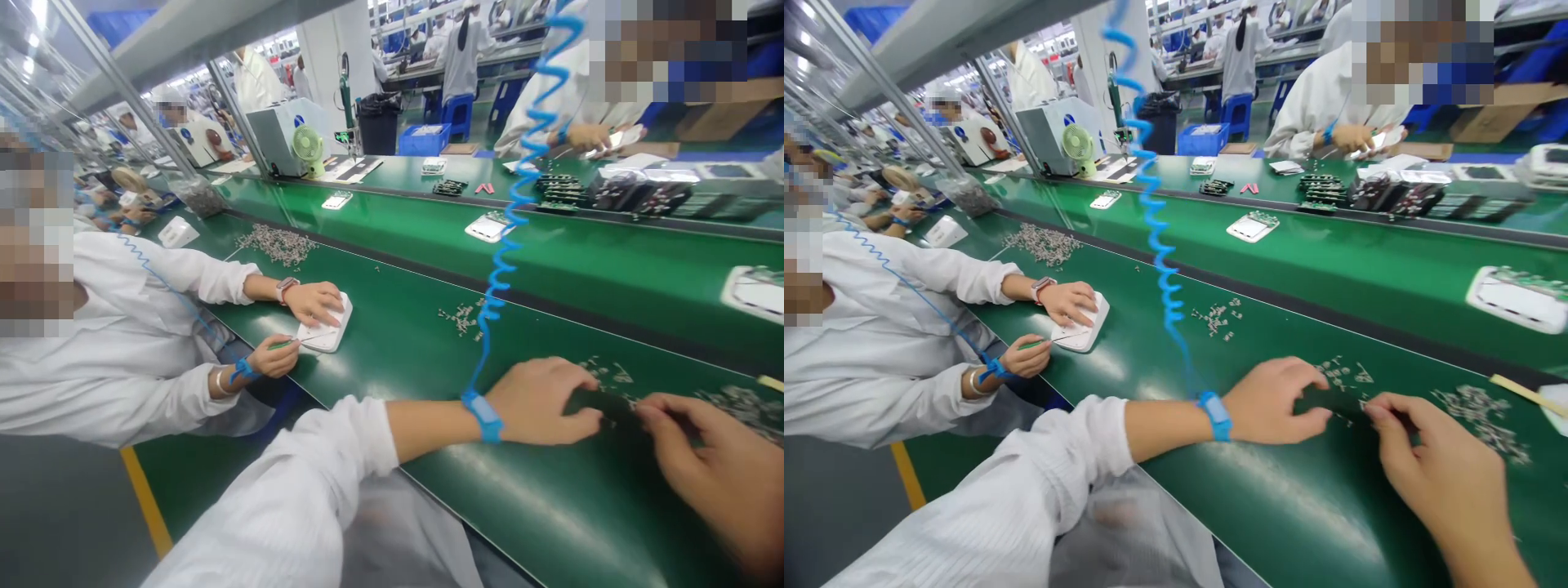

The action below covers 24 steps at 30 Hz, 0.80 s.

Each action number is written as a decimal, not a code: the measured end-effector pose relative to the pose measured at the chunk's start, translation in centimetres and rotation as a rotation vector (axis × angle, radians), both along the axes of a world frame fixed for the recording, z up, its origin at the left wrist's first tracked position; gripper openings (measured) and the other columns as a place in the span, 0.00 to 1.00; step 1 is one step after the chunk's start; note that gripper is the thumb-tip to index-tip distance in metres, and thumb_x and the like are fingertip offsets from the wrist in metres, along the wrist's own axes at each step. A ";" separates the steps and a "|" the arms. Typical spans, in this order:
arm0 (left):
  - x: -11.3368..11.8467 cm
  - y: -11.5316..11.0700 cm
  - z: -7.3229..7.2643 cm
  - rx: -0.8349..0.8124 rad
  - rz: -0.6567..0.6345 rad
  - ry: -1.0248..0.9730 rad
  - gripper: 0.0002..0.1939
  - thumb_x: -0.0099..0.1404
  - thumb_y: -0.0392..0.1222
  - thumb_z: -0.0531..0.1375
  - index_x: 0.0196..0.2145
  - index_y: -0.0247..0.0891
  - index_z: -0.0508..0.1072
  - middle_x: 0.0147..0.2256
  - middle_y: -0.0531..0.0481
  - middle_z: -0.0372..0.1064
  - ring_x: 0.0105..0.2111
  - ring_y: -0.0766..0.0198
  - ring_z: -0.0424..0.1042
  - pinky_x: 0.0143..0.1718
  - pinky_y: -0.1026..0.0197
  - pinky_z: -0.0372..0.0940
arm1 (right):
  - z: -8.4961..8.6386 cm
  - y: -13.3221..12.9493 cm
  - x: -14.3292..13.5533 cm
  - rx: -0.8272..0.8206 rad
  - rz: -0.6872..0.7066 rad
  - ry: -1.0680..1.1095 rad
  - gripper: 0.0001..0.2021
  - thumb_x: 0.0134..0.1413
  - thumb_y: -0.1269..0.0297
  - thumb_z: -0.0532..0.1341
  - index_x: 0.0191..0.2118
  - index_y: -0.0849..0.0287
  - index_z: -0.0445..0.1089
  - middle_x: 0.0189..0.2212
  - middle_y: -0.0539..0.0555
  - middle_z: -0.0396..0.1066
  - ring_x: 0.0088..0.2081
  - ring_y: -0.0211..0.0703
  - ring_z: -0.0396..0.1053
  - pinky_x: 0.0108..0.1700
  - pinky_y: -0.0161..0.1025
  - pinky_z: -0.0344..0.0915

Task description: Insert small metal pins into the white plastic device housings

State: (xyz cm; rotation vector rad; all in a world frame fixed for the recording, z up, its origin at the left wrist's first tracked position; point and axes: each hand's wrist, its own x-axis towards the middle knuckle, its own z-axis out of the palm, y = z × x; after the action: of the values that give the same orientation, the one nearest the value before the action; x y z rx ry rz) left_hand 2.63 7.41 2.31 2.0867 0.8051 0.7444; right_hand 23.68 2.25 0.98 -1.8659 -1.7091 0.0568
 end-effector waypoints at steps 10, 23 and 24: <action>-17.7 -6.2 3.0 0.546 0.528 0.729 0.09 0.69 0.41 0.53 0.41 0.37 0.72 0.47 0.41 0.71 0.48 0.52 0.67 0.49 0.50 0.61 | 1.9 -0.5 -2.0 0.021 0.134 0.059 0.04 0.53 0.60 0.60 0.31 0.50 0.71 0.30 0.57 0.77 0.27 0.48 0.72 0.27 0.42 0.65; -23.7 -2.6 2.2 0.359 1.208 0.907 0.21 0.65 0.49 0.55 0.50 0.31 0.67 0.48 0.33 0.70 0.50 0.42 0.66 0.48 0.47 0.61 | 0.2 0.1 -1.5 0.097 0.203 0.027 0.11 0.58 0.57 0.55 0.32 0.55 0.71 0.28 0.54 0.75 0.26 0.44 0.69 0.29 0.41 0.64; -23.7 -2.5 2.0 0.332 1.222 0.912 0.22 0.65 0.49 0.55 0.51 0.31 0.67 0.48 0.34 0.70 0.50 0.42 0.67 0.48 0.47 0.60 | 0.2 0.1 -1.5 0.095 0.208 0.027 0.11 0.58 0.57 0.55 0.32 0.55 0.71 0.29 0.55 0.75 0.26 0.44 0.69 0.30 0.41 0.64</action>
State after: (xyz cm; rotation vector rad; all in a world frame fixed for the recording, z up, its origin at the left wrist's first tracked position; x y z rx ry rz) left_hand -21.09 4.89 4.34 2.0223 2.7280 0.4461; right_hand 22.21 2.33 1.20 -1.6078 -1.8481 0.0819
